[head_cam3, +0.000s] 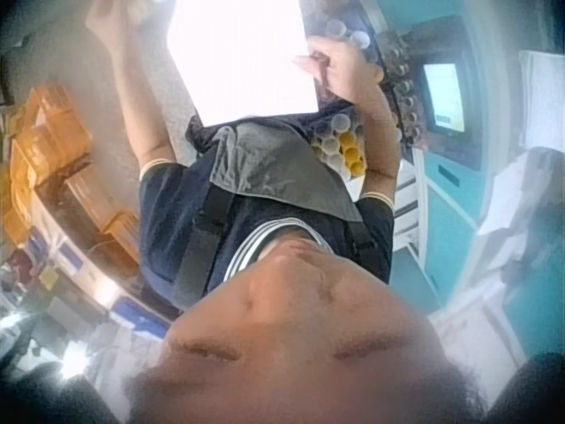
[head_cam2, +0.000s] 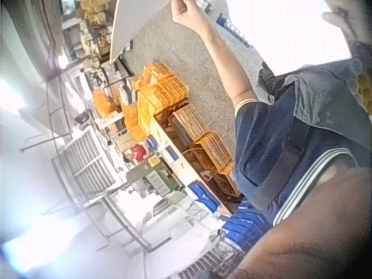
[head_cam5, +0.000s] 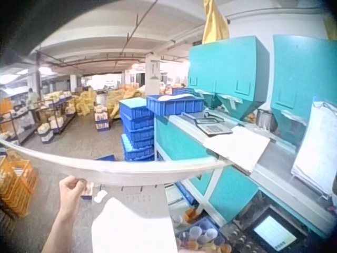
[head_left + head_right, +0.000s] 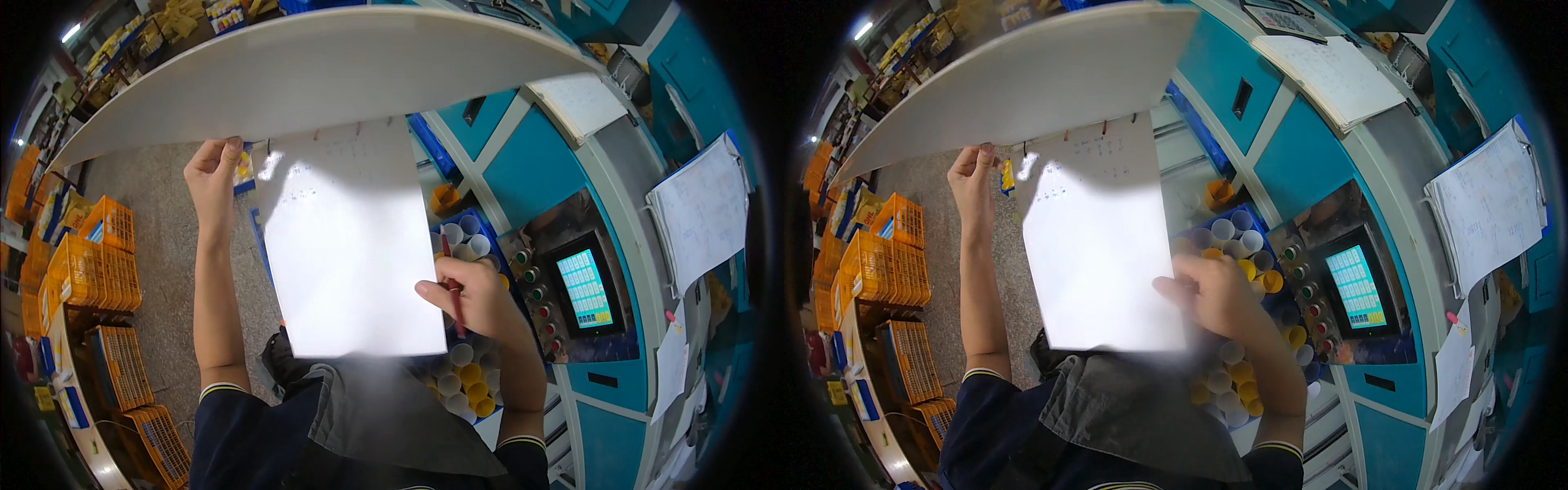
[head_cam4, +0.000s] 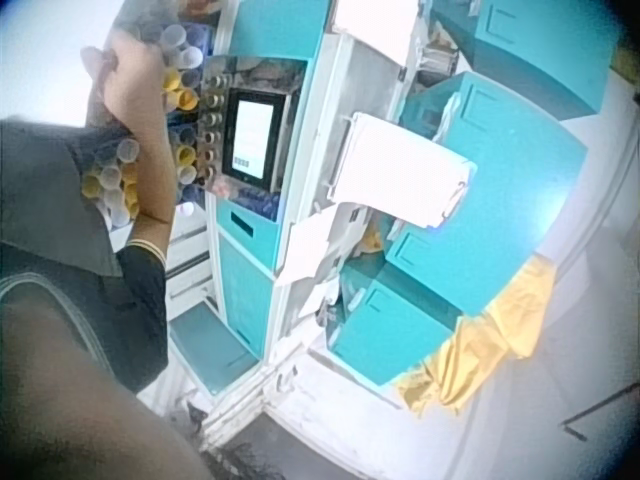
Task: The person carries blue trays filled with small white and yellow containers to a workstation, places them on a machine, and uses a pen to interact with a touchscreen. They then flip through a notebook, write on it with a pink marker, and continue entering data on the machine's screen.
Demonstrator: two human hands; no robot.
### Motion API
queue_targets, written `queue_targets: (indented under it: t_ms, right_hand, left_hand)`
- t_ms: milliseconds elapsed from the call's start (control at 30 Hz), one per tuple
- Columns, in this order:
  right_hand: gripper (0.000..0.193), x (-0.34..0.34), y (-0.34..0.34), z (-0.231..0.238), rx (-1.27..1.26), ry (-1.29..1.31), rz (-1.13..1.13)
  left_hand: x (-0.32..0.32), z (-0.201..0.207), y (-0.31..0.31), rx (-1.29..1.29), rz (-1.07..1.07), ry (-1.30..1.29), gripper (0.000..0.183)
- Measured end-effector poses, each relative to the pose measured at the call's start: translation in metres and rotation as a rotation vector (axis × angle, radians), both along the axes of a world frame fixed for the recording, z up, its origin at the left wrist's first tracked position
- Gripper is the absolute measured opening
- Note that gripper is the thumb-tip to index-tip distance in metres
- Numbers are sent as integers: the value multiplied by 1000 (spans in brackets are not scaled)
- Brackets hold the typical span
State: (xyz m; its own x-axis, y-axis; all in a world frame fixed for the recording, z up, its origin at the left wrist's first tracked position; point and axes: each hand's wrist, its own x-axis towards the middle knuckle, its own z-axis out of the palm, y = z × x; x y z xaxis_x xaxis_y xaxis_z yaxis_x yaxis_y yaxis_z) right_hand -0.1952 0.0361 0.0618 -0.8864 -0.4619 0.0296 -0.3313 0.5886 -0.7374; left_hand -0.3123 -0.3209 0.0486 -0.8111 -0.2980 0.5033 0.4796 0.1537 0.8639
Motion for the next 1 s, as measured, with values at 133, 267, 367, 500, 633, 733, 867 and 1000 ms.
queue_targets:
  t_ms: [133, 267, 367, 500, 633, 733, 867, 1000]
  right_hand:
    - [21, -15, 5, 22, -595, -45, -7]
    - [26, -46, -9, 38, -554, 658, -17]
    - [40, -63, -16, 64, -509, 732, 26]
    - [64, -67, -34, 86, -1181, -160, 13]
    - [52, -57, -26, 64, -1047, -50, -123]
    - [28, -52, -10, 21, -605, 90, -238]
    - [30, -11, 0, -42, -185, 40, -311]
    - [31, 16, -2, -76, -157, -236, -296]
  left_hand:
    - [5, 2, -4, -86, 79, -36, 28]
    - [7, 9, -11, -81, 1, -40, 28]
    - [9, 7, -15, -120, -49, -165, 36]
    - [-1, -3, -8, -94, -346, 218, 62]
    - [-1, -8, 2, -145, -91, 37, 28]
    - [0, -4, 7, -154, -71, 89, 16]
    - [-1, -5, 14, -69, -55, 69, 14]
    - [-6, -5, 14, -28, -34, 43, 13]
